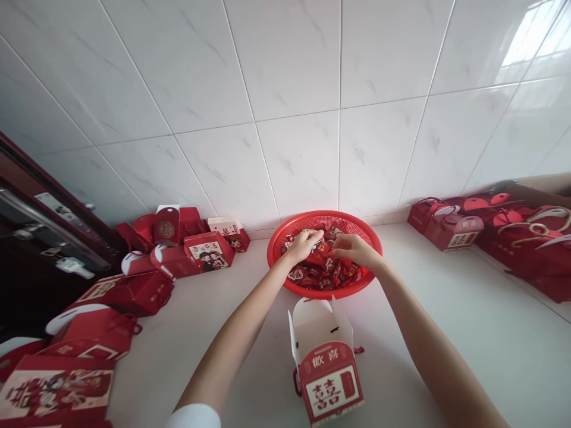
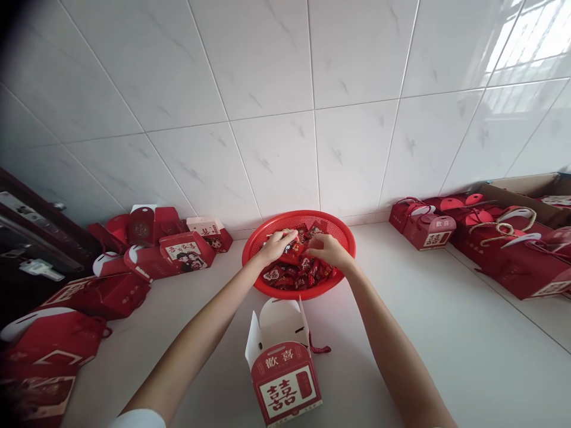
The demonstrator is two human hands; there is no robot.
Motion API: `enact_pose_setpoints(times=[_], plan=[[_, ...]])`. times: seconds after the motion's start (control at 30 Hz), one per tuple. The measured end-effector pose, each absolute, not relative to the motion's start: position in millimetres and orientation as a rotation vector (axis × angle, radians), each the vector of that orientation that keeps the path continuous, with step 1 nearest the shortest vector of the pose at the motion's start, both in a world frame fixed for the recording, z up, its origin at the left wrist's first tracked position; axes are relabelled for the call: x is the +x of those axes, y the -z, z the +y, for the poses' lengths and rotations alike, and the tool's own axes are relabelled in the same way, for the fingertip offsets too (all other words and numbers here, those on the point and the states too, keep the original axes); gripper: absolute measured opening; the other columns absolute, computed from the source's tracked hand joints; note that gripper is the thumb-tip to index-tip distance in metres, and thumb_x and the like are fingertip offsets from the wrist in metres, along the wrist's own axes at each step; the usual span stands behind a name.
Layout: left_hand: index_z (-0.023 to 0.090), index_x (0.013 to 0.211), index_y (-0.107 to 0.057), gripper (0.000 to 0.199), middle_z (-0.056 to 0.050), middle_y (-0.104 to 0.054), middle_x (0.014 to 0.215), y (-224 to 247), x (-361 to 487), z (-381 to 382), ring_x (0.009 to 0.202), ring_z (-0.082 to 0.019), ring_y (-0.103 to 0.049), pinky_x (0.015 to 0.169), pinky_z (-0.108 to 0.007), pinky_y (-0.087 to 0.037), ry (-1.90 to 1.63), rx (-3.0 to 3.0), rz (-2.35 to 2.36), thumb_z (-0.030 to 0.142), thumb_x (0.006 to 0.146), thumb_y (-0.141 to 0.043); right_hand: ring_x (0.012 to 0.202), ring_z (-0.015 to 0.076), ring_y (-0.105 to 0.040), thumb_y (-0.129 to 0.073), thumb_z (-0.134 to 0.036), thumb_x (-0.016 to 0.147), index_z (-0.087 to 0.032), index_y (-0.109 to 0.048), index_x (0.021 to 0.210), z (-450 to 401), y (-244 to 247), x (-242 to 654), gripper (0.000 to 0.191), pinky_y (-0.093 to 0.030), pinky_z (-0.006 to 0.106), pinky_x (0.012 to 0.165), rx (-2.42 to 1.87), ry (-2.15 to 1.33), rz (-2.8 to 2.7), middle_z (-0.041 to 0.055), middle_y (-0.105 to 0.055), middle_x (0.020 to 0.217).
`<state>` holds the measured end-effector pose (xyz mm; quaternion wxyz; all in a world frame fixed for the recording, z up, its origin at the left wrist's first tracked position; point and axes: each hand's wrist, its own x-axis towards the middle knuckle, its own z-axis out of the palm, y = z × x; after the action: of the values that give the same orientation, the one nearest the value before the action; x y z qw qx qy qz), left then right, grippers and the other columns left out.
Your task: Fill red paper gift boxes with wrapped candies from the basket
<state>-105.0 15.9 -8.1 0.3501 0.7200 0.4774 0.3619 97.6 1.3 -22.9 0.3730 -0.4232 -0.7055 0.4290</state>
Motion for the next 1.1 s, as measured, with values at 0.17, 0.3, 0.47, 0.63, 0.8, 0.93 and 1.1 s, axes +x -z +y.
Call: enact_pose_setpoints(times=[0.17,0.3,0.47,0.63,0.8,0.93,1.1], plan=[[0.019,0.067,-0.056,0.049,-0.001,-0.057,0.066,8,-105,17,0.068,-0.017,-0.056,0.071,-0.03,-0.045,-0.944,1.918,1.103,0.062,0.09,-0.047,0.087,0.0226,-0.069,-0.072,-0.028,0.074,-0.021,-0.072,0.091,6,26,99,0.019,-0.054,0.036,0.08,-1.086,-1.15,-1.913,0.0042,-0.073,0.091],[0.019,0.059,-0.049,0.043,0.001,-0.052,0.06,13,-107,20,0.063,-0.016,-0.051,0.062,-0.029,-0.039,-0.901,2.074,1.254,0.051,0.087,-0.056,0.089,0.0237,-0.071,-0.072,-0.028,0.075,-0.022,-0.074,0.088,6,27,99,0.014,-0.056,0.036,0.08,-1.092,-1.133,-1.879,0.004,-0.075,0.093],[0.019,0.064,-0.062,0.029,-0.002,-0.065,0.067,17,-108,21,0.069,-0.02,-0.062,0.067,-0.03,-0.045,-0.674,2.152,1.496,0.032,0.09,-0.059,0.081,0.0228,-0.071,-0.071,-0.023,0.073,-0.022,-0.072,0.081,5,27,100,0.008,-0.056,0.036,0.074,-1.194,-1.014,-1.602,0.0036,-0.076,0.086],[0.019,0.09,-0.074,0.011,-0.008,-0.076,0.096,15,-108,19,0.093,-0.025,-0.071,0.083,-0.033,-0.052,-0.496,2.194,1.57,0.023,0.086,-0.065,0.076,0.0217,-0.07,-0.069,-0.022,0.069,-0.021,-0.069,0.085,8,28,100,0.016,-0.057,0.035,0.068,-1.224,-1.033,-1.316,0.0046,-0.075,0.083],[0.018,0.116,-0.071,0.038,-0.012,-0.07,0.126,17,-105,17,0.121,-0.03,-0.063,0.1,-0.034,-0.049,-0.313,2.336,1.438,0.022,0.079,-0.072,0.08,0.0227,-0.069,-0.07,-0.027,0.066,-0.021,-0.067,0.088,12,31,100,0.023,-0.057,0.035,0.067,-1.208,-1.008,-1.218,0.0051,-0.074,0.085],[0.021,0.127,-0.067,0.048,-0.013,-0.068,0.127,23,-102,18,0.122,-0.032,-0.061,0.098,-0.036,-0.049,-0.221,2.458,1.36,0.029,0.08,-0.071,0.081,0.0231,-0.069,-0.073,-0.031,0.066,-0.021,-0.067,0.088,12,32,100,0.025,-0.056,0.037,0.069,-1.196,-1.02,-1.242,0.0052,-0.073,0.085],[0.021,0.086,-0.076,0.013,-0.008,-0.075,0.087,22,-95,30,0.085,-0.027,-0.069,0.078,-0.033,-0.05,-0.266,2.452,1.278,0.028,0.084,-0.065,0.078,0.0218,-0.068,-0.073,-0.031,0.068,-0.02,-0.067,0.088,9,28,101,0.023,-0.056,0.037,0.07,-1.177,-1.056,-1.284,0.0048,-0.073,0.084]])
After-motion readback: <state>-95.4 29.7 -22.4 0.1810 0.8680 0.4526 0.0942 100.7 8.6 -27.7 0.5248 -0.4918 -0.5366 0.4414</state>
